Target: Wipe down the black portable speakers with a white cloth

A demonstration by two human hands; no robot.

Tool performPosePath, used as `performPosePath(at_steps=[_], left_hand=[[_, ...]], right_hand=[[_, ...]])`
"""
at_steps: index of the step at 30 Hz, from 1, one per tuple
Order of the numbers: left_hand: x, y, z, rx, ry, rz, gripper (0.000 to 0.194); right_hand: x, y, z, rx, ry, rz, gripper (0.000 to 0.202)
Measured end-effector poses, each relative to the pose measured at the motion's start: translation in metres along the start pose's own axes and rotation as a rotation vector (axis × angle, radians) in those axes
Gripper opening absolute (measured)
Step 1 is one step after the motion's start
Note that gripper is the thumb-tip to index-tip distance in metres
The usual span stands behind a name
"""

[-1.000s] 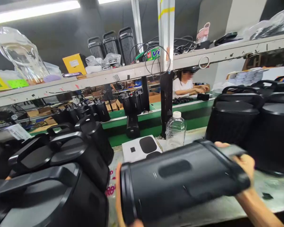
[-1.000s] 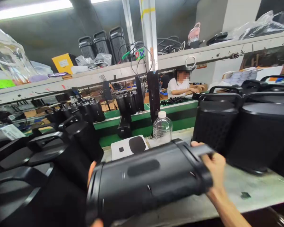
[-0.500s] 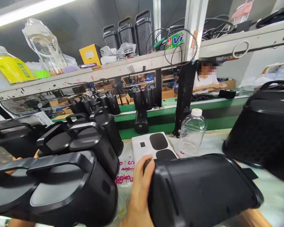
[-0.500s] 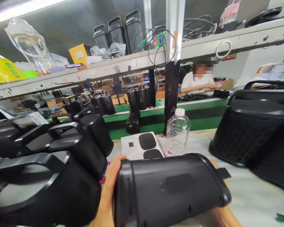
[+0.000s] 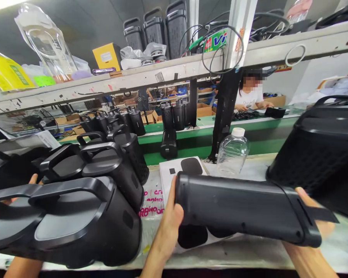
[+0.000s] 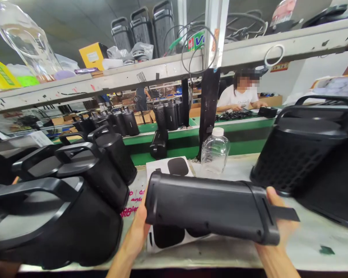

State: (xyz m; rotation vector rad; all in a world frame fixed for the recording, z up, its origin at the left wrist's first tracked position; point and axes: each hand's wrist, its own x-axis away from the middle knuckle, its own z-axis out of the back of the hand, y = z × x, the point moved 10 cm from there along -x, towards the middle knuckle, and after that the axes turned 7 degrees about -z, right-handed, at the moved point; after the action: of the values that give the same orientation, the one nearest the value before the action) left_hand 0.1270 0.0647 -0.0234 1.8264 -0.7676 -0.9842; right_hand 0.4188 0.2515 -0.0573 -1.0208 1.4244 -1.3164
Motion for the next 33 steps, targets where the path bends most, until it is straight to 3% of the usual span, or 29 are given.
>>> performPosePath(at_steps=[3,6,9,13,15,17,21,25,27,29,31,33], left_hand=[[-0.002,-0.028,0.036,0.116,0.185,0.11,0.077],[0.003,-0.045,0.058,0.189,0.303,0.172,0.075],[0.006,-0.057,0.072,0.193,0.392,0.177,0.077],[0.007,-0.07,0.089,0.177,0.491,0.161,0.074],[0.006,-0.072,0.094,0.159,0.505,0.15,0.072],[0.006,-0.073,0.097,0.141,0.501,0.143,0.068],[0.009,-0.073,0.099,0.11,0.477,0.149,0.06],[0.011,-0.075,0.1,0.066,0.457,0.137,0.058],[0.011,-0.075,0.101,0.049,0.443,0.127,0.059],[0.01,-0.075,0.101,0.03,0.431,0.109,0.061],[0.009,-0.073,0.101,0.005,0.419,0.084,0.061],[0.009,-0.071,0.101,-0.03,0.4,0.061,0.061]], right_hand=[[0.012,0.005,0.005,-0.178,0.113,-0.049,0.046],[0.016,0.0,-0.012,-0.169,0.083,-0.047,0.054],[0.014,-0.008,-0.037,-0.058,-0.043,-0.024,0.051],[0.007,-0.008,-0.062,0.174,-0.329,0.032,0.046],[0.003,0.004,-0.061,0.304,-0.438,0.049,0.037],[-0.001,0.022,-0.048,0.411,-0.464,0.046,0.046],[0.003,0.051,-0.017,0.619,-0.354,0.116,0.065],[0.006,0.05,0.006,0.744,-0.224,0.105,0.059],[0.001,0.03,0.033,0.743,0.005,0.06,0.057],[0.008,-0.006,0.057,0.683,0.325,0.146,0.06],[0.032,-0.042,0.047,0.587,0.476,0.377,0.06],[0.07,-0.067,-0.006,0.544,0.313,0.686,0.042]])
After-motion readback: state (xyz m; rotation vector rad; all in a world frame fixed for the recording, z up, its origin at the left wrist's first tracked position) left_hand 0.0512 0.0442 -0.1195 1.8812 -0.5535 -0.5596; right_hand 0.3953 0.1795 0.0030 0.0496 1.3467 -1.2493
